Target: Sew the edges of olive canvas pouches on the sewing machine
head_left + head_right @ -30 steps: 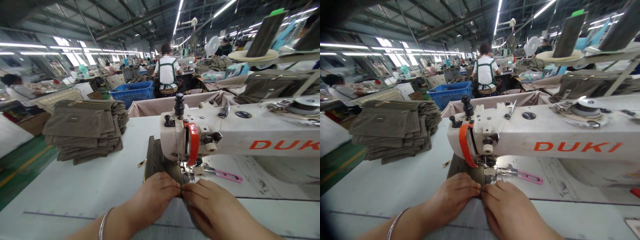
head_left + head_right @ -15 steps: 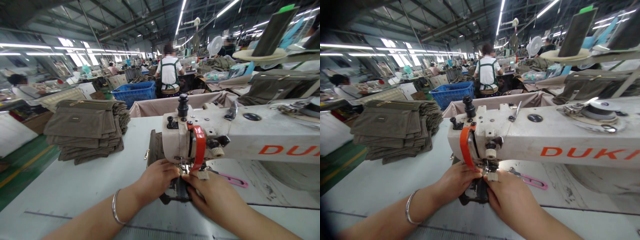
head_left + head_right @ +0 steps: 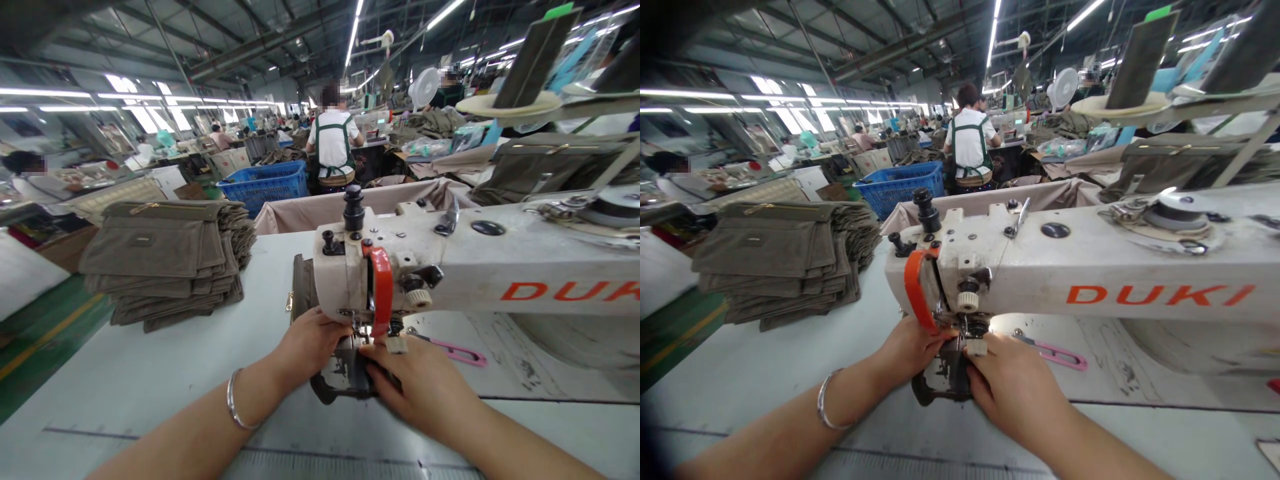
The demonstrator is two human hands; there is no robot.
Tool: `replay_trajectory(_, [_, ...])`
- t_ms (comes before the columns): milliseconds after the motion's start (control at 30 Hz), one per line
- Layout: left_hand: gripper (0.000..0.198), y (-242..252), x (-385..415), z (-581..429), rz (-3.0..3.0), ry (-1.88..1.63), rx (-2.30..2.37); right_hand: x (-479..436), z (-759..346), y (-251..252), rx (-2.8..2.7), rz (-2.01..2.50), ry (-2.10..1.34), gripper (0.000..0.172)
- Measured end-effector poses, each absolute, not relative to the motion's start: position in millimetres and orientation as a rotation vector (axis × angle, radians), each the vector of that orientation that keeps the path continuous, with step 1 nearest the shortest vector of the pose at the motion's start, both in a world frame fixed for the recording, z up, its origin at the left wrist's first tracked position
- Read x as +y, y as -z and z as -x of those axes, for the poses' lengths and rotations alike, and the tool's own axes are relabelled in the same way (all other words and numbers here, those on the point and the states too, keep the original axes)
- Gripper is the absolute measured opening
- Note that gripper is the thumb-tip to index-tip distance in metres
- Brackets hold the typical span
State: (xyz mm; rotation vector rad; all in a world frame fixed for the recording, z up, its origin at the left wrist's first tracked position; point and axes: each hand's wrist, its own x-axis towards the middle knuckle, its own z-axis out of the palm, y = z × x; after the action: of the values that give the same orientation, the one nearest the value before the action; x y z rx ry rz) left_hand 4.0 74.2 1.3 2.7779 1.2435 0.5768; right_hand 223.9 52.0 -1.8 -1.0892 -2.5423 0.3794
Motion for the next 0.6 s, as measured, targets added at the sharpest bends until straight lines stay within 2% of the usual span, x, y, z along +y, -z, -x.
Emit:
replay_trajectory(300, [0.019, 3, 75, -2, -2.733, -0.565, 1.326, 52, -223, 0, -2.521, 1.074, -0.352, 0.026])
replay_trajectory(600, [0.019, -37, 24, -20, -2.389, -0.43, 1.425, 54, -233, -3, -2.532, 0.989, -0.492, 0.023])
